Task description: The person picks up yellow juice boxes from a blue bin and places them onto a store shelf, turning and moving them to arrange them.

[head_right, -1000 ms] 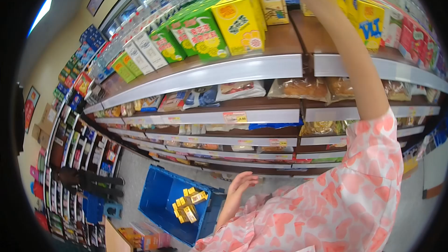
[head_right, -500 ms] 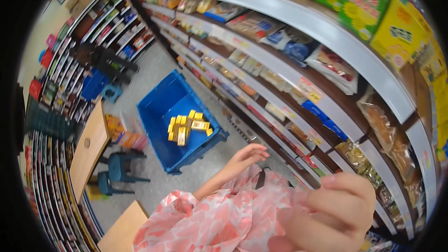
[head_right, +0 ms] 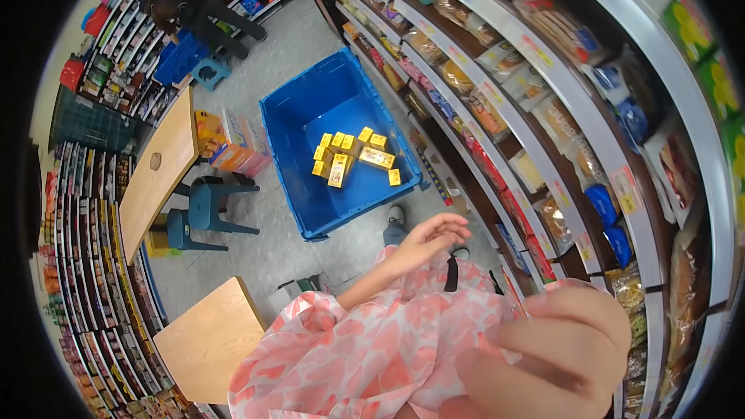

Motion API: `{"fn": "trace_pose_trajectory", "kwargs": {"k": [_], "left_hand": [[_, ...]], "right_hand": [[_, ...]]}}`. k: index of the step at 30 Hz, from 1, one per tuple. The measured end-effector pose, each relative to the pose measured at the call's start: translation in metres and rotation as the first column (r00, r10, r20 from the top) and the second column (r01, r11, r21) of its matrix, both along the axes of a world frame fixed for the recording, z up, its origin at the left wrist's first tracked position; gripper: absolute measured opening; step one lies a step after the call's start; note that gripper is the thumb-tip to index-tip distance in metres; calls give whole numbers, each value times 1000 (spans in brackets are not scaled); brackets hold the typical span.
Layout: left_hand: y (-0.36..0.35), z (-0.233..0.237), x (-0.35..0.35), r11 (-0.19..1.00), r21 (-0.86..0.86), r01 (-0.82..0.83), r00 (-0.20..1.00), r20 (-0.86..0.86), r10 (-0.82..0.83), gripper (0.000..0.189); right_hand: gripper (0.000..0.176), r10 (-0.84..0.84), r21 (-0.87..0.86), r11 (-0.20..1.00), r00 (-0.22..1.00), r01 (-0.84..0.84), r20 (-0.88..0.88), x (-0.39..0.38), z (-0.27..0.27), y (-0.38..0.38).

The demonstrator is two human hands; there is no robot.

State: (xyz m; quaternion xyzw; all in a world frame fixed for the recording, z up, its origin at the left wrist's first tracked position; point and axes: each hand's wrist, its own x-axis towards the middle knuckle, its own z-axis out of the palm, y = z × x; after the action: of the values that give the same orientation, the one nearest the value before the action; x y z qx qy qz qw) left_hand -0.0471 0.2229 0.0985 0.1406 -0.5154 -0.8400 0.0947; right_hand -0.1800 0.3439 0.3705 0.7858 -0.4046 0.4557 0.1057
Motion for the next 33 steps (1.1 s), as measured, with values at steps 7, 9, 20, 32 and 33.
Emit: {"fn": "trace_pose_trajectory", "kwargs": {"k": [7, 9, 20, 32, 33], "left_hand": [[-120, -55, 49, 971, -123, -207, 972, 91, 218, 32], [-160, -88, 66, 931, -228, -284, 933, 160, 324, 31], [-339, -273, 175, 743, -669, 7, 325, 704, 632, 39], [-375, -347, 175, 771, -541, 336, 153, 839, 522, 36], [-378, -367, 181, 792, -488, 368, 172, 872, 458, 36]], "right_hand": [[29, -186, 129, 978, 969, 166, 161, 37, -53, -123], [35, -294, 349, 916, 923, 198, 249, 44, -85, -158], [37, -277, 883, 463, 959, 74, 65, 96, -275, -241], [34, -464, 914, 323, 883, 246, -73, 98, -266, -251], [33, -472, 908, 334, 878, 254, -72, 98, -265, -251]]}}
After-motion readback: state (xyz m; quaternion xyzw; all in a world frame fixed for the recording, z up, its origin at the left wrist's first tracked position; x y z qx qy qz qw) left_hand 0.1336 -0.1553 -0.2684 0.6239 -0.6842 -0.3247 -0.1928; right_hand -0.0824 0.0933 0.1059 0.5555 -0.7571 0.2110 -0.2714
